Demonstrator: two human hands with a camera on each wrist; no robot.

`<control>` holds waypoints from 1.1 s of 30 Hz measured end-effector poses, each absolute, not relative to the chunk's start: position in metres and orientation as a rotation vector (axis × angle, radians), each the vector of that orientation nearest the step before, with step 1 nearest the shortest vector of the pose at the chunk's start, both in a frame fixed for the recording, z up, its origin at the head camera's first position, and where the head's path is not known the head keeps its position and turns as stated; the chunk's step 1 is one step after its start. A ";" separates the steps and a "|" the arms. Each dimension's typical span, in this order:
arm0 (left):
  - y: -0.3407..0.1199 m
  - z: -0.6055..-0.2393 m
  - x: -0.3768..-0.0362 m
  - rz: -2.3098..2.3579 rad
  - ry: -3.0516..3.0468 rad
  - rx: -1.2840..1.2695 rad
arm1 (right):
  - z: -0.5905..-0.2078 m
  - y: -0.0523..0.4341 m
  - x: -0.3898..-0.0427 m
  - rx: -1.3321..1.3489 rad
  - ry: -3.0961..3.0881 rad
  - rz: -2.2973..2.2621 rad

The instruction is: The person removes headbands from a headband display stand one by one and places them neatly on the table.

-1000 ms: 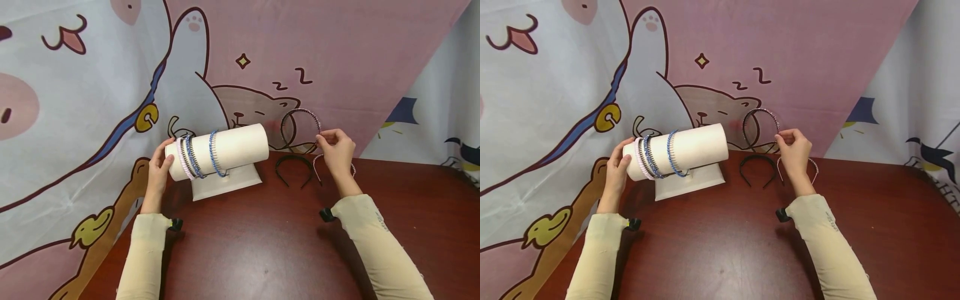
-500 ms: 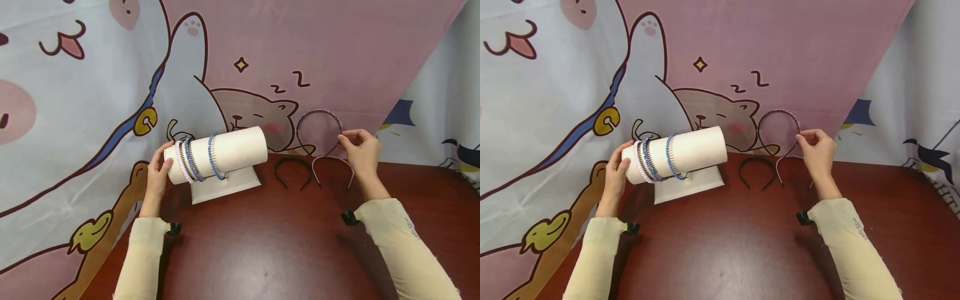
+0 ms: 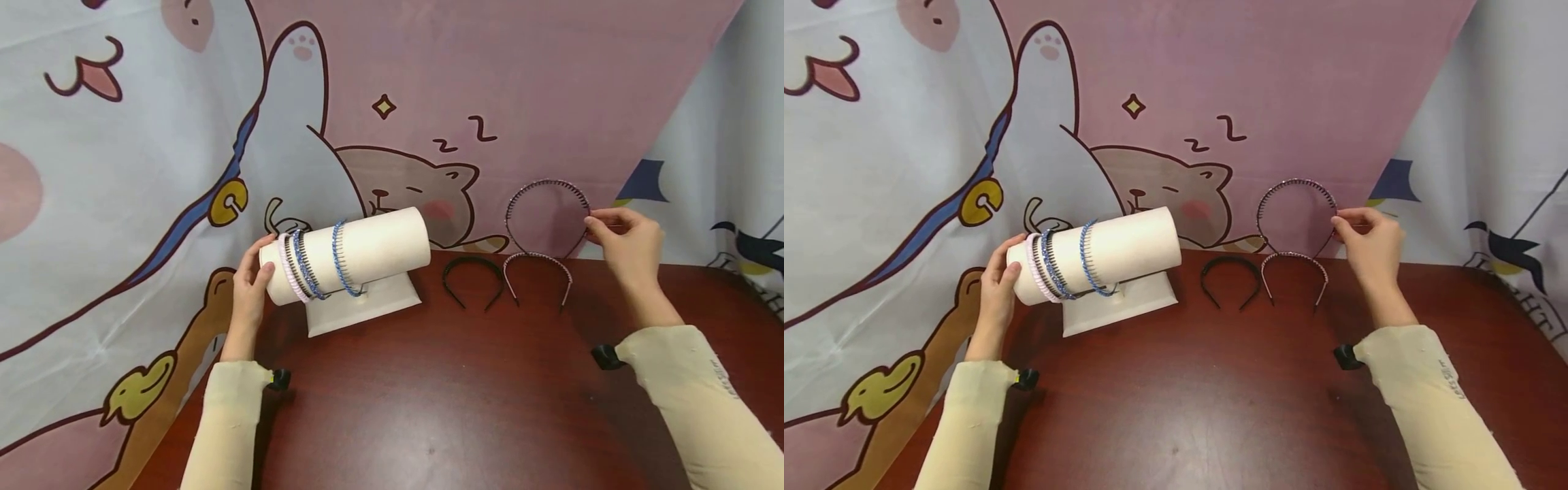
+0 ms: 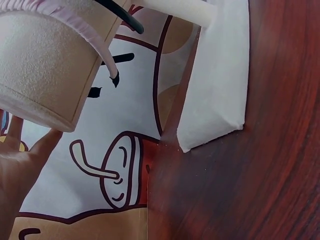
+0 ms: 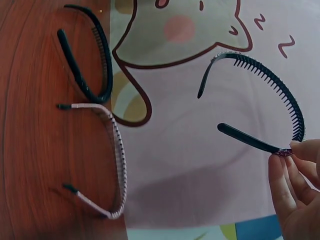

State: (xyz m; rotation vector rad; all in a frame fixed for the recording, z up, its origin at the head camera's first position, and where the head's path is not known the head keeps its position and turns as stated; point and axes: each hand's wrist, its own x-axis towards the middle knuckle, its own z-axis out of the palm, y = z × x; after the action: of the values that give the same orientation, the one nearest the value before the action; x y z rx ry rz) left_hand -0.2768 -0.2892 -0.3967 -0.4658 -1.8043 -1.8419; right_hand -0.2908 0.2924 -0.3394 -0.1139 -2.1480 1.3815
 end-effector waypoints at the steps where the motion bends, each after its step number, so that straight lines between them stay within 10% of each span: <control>1: -0.289 -0.397 -0.277 -1.842 -1.803 -0.466 | -0.339 0.295 -0.289 -0.116 -2.158 1.379; 33: -0.287 -0.395 -0.272 -1.813 -1.798 -0.471 | -0.369 0.385 -0.267 -0.547 -2.511 0.960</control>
State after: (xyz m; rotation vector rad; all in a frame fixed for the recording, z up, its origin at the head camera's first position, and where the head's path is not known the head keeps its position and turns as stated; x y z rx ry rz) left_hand -0.2719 -0.2866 -0.3952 -0.4710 -1.7984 -1.8134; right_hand -0.2673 0.3851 -0.3689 -0.5474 -2.5114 0.9603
